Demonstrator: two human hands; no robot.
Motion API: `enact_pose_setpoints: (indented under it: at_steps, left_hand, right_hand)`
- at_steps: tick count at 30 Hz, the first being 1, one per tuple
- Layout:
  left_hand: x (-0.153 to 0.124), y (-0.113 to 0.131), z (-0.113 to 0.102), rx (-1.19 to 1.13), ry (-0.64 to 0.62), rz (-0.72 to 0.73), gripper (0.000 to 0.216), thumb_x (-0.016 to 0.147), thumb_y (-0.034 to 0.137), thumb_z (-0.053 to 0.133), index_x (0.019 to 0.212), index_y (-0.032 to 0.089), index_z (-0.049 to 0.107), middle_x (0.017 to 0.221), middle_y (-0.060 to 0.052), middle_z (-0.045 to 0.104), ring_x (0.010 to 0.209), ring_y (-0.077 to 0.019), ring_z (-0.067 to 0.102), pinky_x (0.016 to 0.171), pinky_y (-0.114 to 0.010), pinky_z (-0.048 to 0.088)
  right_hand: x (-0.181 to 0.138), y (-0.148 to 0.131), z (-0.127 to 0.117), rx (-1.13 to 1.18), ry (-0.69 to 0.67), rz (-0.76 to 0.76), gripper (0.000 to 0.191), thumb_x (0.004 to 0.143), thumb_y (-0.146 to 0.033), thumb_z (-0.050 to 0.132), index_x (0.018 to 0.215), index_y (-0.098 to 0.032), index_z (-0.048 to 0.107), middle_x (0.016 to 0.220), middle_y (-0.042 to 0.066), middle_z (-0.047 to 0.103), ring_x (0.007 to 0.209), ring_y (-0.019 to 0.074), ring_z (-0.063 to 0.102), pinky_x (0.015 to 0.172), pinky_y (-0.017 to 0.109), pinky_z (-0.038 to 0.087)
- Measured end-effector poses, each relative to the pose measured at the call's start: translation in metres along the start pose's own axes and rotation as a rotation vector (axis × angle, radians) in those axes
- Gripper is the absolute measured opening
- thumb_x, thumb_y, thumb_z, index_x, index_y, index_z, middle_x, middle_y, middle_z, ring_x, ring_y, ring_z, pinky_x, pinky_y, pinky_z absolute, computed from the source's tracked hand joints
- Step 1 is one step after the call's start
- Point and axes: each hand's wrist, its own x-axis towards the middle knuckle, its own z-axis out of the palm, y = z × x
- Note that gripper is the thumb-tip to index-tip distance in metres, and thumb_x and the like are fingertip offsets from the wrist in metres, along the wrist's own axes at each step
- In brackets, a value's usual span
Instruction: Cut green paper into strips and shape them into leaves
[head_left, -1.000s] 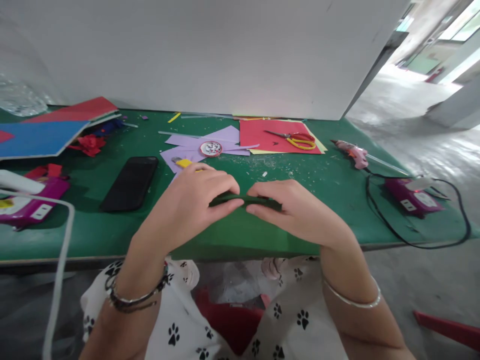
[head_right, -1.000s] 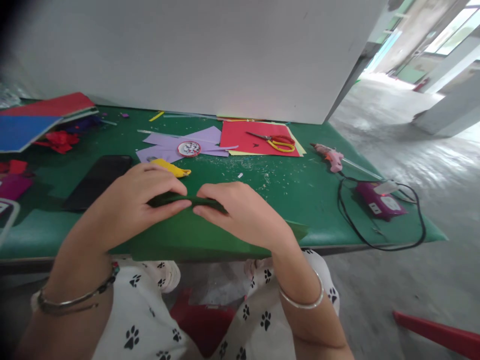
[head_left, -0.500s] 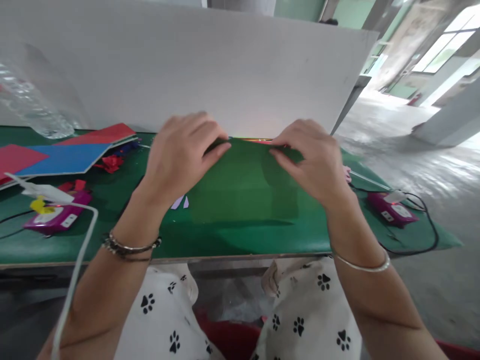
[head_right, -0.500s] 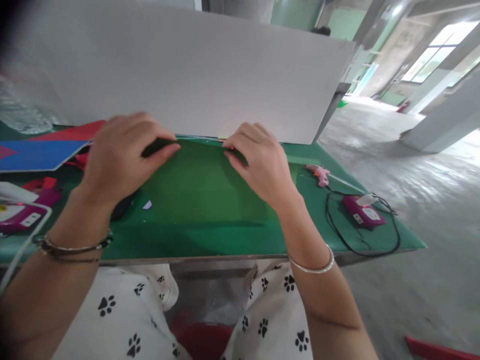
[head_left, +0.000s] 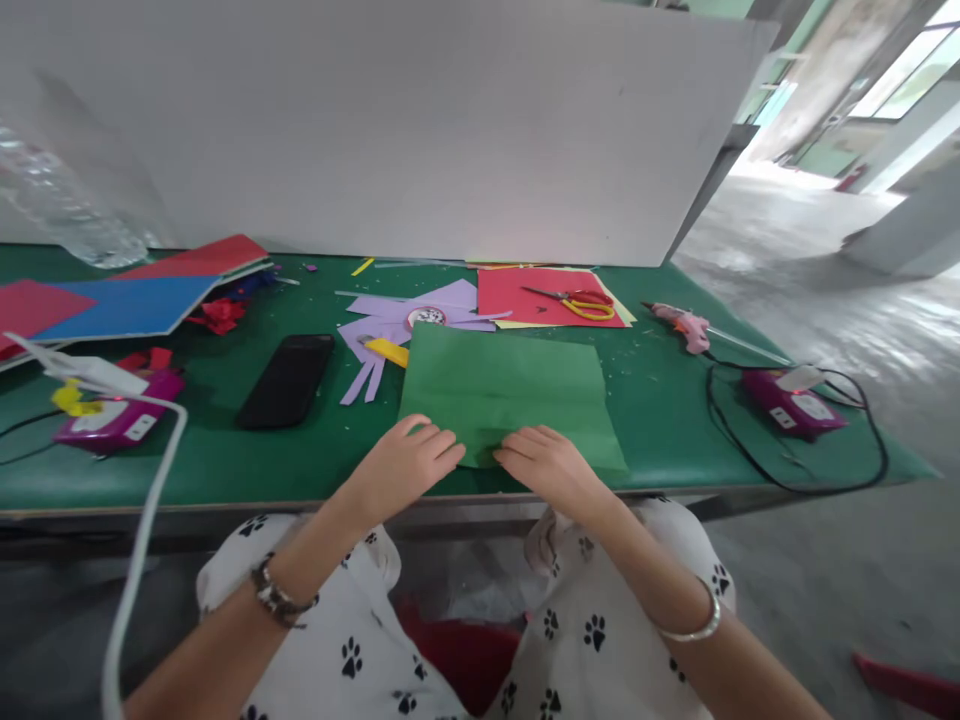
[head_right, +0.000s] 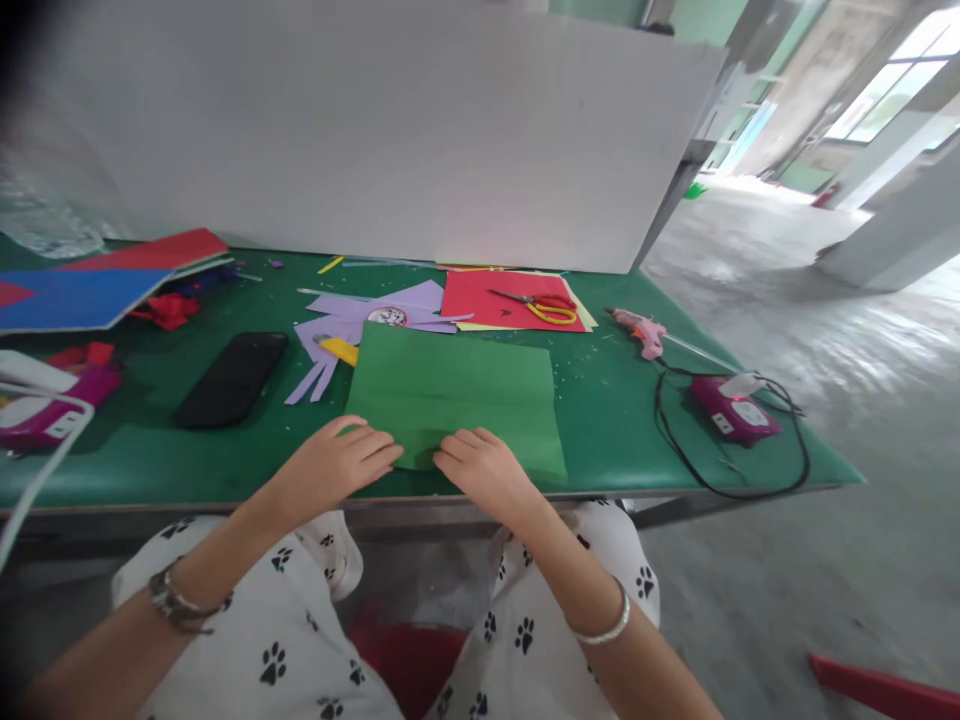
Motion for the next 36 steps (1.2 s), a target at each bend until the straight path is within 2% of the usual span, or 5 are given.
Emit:
enact_pose_setpoints:
  at_steps: [12, 18, 22, 29, 36]
  left_hand:
    - [0.006, 0.008, 0.01, -0.39, -0.162, -0.41, 0.022, 0.083, 0.026, 0.045, 0.066, 0.016, 0.054, 0.066, 0.0, 0.057, 0.063, -0.0111, 0.053, 0.052, -0.021, 0.033]
    - [0.01, 0.006, 0.01, -0.323, -0.233, -0.403, 0.018, 0.082, 0.024, 0.046, 0.066, 0.016, 0.052, 0.065, 0.0, 0.056, 0.06, -0.0119, 0.052, 0.05, -0.023, 0.032]
    - [0.014, 0.008, 0.01, -0.314, -0.258, -0.411, 0.017, 0.082, 0.023, 0.045, 0.067, 0.016, 0.051, 0.065, 0.0, 0.055, 0.061, -0.0125, 0.052, 0.051, -0.023, 0.032]
    - [0.021, 0.014, 0.012, -0.385, -0.29, -0.523, 0.017, 0.083, 0.027, 0.043, 0.07, 0.017, 0.051, 0.067, 0.0, 0.057, 0.058, -0.0121, 0.052, 0.047, -0.022, 0.029]
    - [0.016, 0.009, 0.012, -0.486, -0.284, -0.55, 0.016, 0.082, 0.026, 0.044, 0.07, 0.018, 0.051, 0.069, 0.0, 0.057, 0.058, -0.0122, 0.051, 0.05, -0.022, 0.032]
  right_hand:
    - [-0.016, 0.008, 0.003, 0.374, 0.051, 0.335, 0.02, 0.082, -0.023, 0.047, 0.068, -0.016, 0.059, 0.076, 0.005, 0.062, 0.07, 0.0134, 0.053, 0.065, 0.026, 0.043]
    - [-0.016, 0.008, -0.005, 0.115, -0.082, 0.41, 0.02, 0.081, -0.023, 0.048, 0.066, -0.017, 0.058, 0.071, 0.004, 0.06, 0.067, 0.0154, 0.051, 0.064, 0.03, 0.039]
    - [-0.004, -0.007, -0.003, -0.057, -0.063, 0.449, 0.022, 0.082, -0.026, 0.045, 0.067, -0.016, 0.058, 0.071, 0.004, 0.059, 0.07, 0.0175, 0.051, 0.081, 0.037, 0.034]
    - [0.021, -0.02, 0.011, 0.051, -0.055, 0.505, 0.013, 0.076, -0.028, 0.052, 0.068, -0.018, 0.057, 0.074, 0.003, 0.058, 0.073, 0.0177, 0.051, 0.075, 0.033, 0.037]
    - [-0.013, 0.006, 0.001, 0.076, 0.032, 0.596, 0.011, 0.073, -0.023, 0.052, 0.062, -0.02, 0.053, 0.074, 0.002, 0.057, 0.072, 0.0178, 0.05, 0.076, 0.036, 0.037]
